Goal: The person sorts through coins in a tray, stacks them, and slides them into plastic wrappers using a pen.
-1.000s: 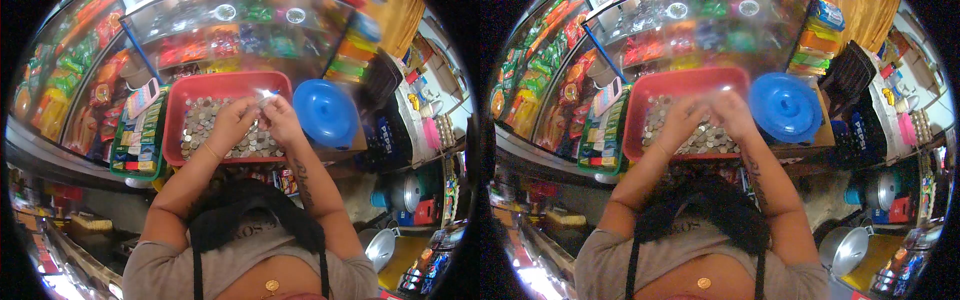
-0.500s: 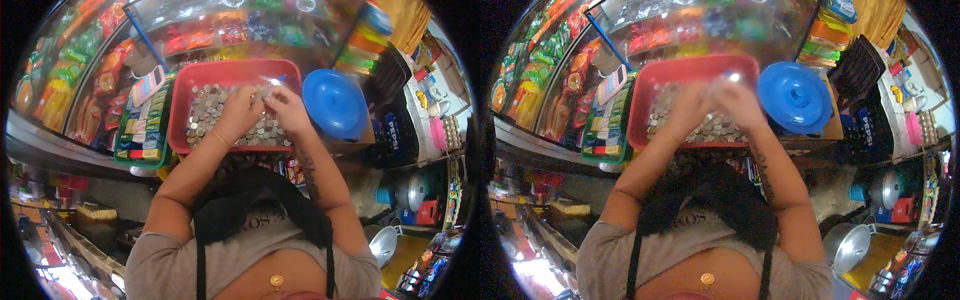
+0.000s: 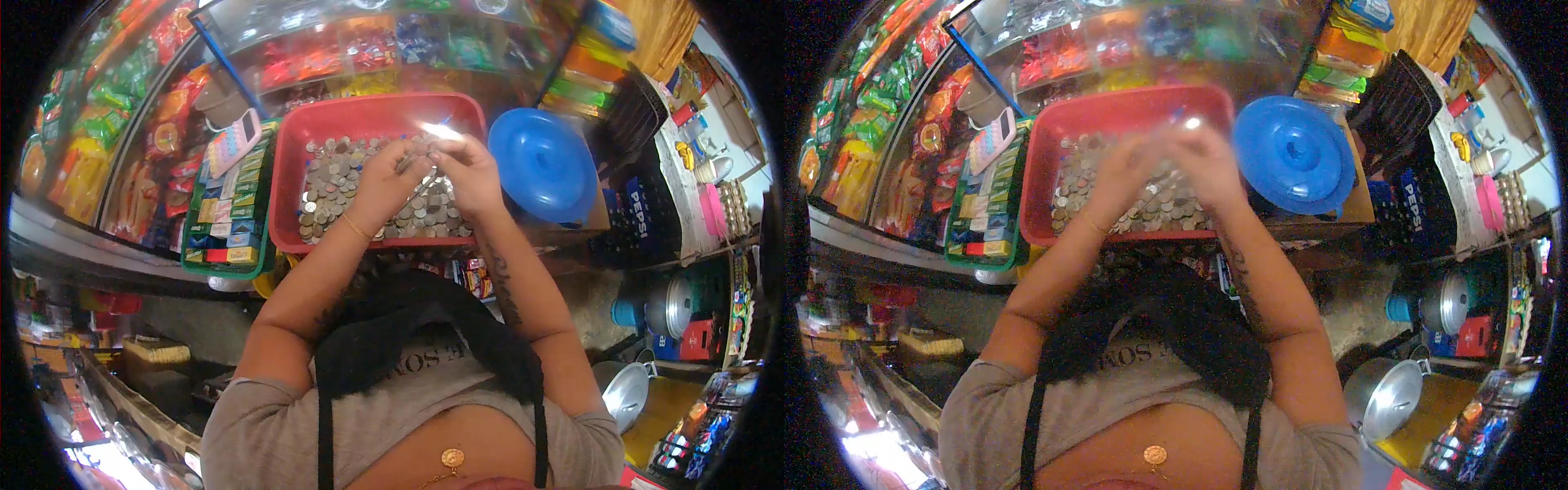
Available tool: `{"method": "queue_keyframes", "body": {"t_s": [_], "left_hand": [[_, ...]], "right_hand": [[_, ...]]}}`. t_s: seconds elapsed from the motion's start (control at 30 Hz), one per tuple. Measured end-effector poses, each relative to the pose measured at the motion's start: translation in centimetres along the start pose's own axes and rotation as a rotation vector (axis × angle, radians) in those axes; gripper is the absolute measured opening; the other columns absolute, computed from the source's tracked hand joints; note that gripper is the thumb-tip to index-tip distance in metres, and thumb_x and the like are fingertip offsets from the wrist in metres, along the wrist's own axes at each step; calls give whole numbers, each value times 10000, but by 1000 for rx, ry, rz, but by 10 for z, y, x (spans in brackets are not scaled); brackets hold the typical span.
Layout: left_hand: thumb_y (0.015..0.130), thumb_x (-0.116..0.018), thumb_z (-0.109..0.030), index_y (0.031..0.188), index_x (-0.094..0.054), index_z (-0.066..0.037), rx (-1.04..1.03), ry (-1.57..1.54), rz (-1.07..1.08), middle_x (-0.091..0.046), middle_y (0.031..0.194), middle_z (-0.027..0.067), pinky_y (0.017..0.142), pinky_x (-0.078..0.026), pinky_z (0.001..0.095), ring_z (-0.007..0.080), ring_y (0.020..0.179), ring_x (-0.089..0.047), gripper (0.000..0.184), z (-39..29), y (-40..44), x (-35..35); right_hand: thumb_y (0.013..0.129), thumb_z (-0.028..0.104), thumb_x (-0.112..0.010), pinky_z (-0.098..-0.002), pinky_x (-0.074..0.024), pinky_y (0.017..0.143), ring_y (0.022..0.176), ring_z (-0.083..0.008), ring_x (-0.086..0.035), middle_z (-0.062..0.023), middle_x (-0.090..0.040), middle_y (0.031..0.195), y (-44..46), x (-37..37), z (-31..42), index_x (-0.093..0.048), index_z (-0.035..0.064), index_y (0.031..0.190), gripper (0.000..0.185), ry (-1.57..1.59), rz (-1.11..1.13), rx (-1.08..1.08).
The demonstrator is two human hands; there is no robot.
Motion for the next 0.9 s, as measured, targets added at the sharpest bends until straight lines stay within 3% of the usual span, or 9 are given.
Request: {"method": "queue_keyframes", "body": {"t_s": [0.17,0.27,0.37,0.5,0.57,0.67,0.77,0.9], "left_hand": [[856,-672,-139,942,-642,-35,-118,224,-34,-643,829,157,710,-498,356,237,768,-644,138,8,1,0],[830,-672,-136,913,-632,-32,-134,249,-38,-633,813,181,659,-500,387,290,729,-644,139,11,2,2],[812,-659,-123,901,-620,-28,-186,362,-32,-629,807,207,630,-496,433,359,733,-638,136,11,3,3],[815,-619,-109,927,-608,-23,-263,445,-39,-628,805,225,651,-490,482,425,780,-624,142,2,-1,-1],[829,-603,-123,944,-604,-18,-252,413,-54,-628,812,228,669,-488,487,432,787,-620,156,1,0,-2],[849,-584,-139,954,-603,-11,-173,373,-43,-629,827,232,692,-487,487,439,806,-617,167,9,-1,1],[864,-583,-152,952,-603,-5,-117,286,-6,-630,844,234,699,-485,480,433,815,-619,173,21,-1,0],[892,-580,-171,979,-612,-4,14,234,34,-629,856,243,696,-489,452,391,783,-627,191,52,7,-6]], "right_hand": [[864,11,-685,-276,-517,757,899,-137,-619,-56,-669,1006,0,4,-12,-656,37,983,125,73,-20,6],[884,42,-672,-268,-501,750,874,-122,-607,-42,-664,998,-1,-4,-7,-658,28,1044,161,-19,34,-23],[910,60,-632,-257,-490,767,863,-105,-595,-28,-661,1004,-1,-18,-15,-650,26,1102,196,-326,210,-5],[907,57,-597,-268,-493,795,871,-110,-601,-52,-666,980,-4,-21,-4,-656,19,1103,208,-455,177,131],[897,54,-594,-282,-500,805,877,-122,-608,-72,-668,965,-12,-30,24,-660,13,1089,207,-606,130,287],[888,62,-605,-308,-509,809,876,-141,-617,-94,-665,947,-15,-33,31,-663,2,1067,197,-689,99,352],[908,67,-595,-287,-512,787,853,-136,-624,-68,-665,946,-16,-29,21,-664,21,1076,187,-703,87,300],[943,78,-571,-244,-485,687,755,-106,-591,-30,-647,908,-5,-19,-4,-647,37,1094,175,-449,91,58]]}}
Point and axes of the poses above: each hand's wrist, its own y-axis towards the middle knuckle, its own x-axis out of the back of the hand, z = x × y, the point moved 10 cm from there along y, towards the middle knuckle
